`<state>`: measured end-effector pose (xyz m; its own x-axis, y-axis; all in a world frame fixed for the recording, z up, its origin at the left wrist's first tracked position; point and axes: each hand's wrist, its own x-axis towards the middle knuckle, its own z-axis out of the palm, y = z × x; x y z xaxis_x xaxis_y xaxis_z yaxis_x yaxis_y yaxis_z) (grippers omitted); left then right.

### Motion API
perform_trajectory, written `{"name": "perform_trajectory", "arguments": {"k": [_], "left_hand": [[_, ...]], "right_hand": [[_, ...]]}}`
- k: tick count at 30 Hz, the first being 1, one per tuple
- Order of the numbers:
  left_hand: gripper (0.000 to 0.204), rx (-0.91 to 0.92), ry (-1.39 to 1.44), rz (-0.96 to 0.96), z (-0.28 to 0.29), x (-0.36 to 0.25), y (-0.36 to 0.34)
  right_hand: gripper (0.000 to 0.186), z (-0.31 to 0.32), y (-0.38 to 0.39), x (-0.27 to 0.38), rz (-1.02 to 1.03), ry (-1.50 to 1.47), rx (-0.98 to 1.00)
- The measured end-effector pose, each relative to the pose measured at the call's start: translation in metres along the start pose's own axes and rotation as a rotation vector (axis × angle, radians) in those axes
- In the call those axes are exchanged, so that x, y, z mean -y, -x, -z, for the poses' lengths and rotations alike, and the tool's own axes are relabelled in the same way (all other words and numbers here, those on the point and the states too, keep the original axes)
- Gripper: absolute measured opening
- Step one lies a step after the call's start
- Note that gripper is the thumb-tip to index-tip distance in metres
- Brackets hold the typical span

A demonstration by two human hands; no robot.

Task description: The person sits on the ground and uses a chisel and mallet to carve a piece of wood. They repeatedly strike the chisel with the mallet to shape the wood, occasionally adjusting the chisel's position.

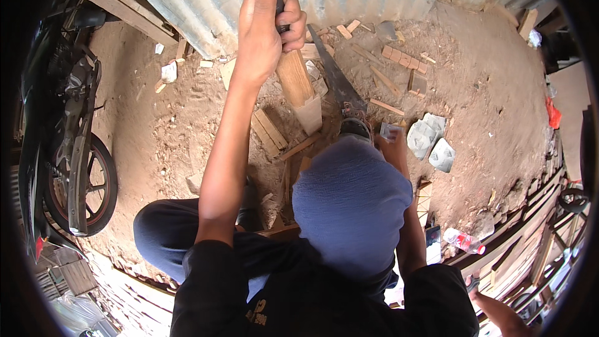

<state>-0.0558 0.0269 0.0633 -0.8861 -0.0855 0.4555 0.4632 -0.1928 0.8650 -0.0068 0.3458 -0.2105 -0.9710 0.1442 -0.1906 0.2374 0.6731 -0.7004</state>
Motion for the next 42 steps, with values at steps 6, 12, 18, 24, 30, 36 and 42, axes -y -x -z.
{"name": "perform_trajectory", "arguments": {"k": [6, 12, 18, 24, 30, 36, 42], "left_hand": [[0.047, -0.068, -0.078, 0.019, -0.002, 0.003, 0.000], [0.047, 0.030, -0.030, -0.020, -0.002, -0.003, 0.002], [0.047, 0.056, 0.005, 0.001, 0.003, -0.004, 0.005], [0.044, 0.065, 0.028, -0.117, 0.003, 0.003, 0.000], [0.044, 0.025, -0.012, -0.085, 0.003, 0.004, 0.002], [0.044, 0.074, 0.024, -0.007, 0.001, 0.000, -0.001], [0.042, 0.104, 0.134, 0.038, -0.009, -0.001, 0.002]], "right_hand": [[0.049, -0.042, 0.066, -0.166, -0.214, 0.242, 0.421], [0.043, -0.041, 0.052, -0.164, -0.164, 0.142, 0.551], [0.039, -0.049, 0.025, -0.150, 0.187, 0.208, 0.547], [0.026, -0.041, -0.008, -0.119, -0.789, -1.057, 0.718], [0.024, -0.039, -0.016, -0.089, -0.754, -1.281, 0.508], [0.020, -0.010, -0.033, -0.056, -0.761, -1.046, 0.614], [0.022, 0.128, -0.001, 0.101, -0.382, -0.611, 0.569]]}}
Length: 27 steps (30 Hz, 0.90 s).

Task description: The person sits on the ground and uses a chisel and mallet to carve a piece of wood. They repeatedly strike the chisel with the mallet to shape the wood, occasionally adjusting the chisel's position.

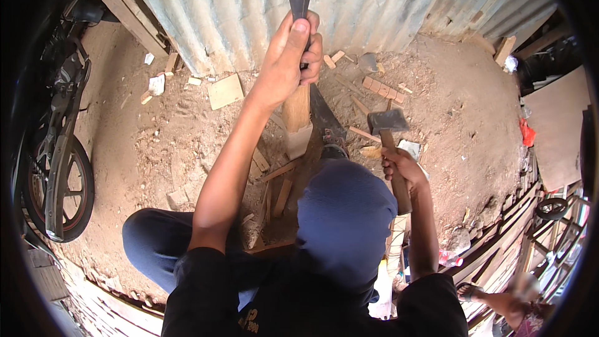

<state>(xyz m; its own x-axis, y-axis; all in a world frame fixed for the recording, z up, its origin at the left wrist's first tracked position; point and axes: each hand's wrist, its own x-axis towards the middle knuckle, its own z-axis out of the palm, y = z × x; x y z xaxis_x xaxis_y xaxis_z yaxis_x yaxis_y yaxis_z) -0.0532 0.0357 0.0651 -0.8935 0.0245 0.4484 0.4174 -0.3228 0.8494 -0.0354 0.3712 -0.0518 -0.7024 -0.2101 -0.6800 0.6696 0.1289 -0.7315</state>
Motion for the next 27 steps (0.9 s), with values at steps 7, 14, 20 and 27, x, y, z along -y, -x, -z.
{"name": "perform_trajectory", "arguments": {"k": [7, 14, 20, 27], "left_hand": [[0.037, 0.038, 0.030, 0.041, 0.002, -0.002, 0.003], [0.038, 0.046, 0.054, 0.052, -0.003, -0.002, 0.008], [0.036, 0.051, 0.069, 0.053, 0.001, -0.008, 0.011], [0.038, 0.071, 0.038, 0.033, -0.002, -0.004, 0.016]], "right_hand": [[0.034, -0.061, 0.191, 0.230, 0.806, 0.490, -0.118], [0.030, -0.153, 0.238, 0.295, 0.899, 0.817, -0.262], [0.034, -0.178, 0.261, 0.284, 0.927, 1.047, -0.231], [0.028, -0.187, 0.247, 0.303, 1.225, 0.928, -0.320]]}}
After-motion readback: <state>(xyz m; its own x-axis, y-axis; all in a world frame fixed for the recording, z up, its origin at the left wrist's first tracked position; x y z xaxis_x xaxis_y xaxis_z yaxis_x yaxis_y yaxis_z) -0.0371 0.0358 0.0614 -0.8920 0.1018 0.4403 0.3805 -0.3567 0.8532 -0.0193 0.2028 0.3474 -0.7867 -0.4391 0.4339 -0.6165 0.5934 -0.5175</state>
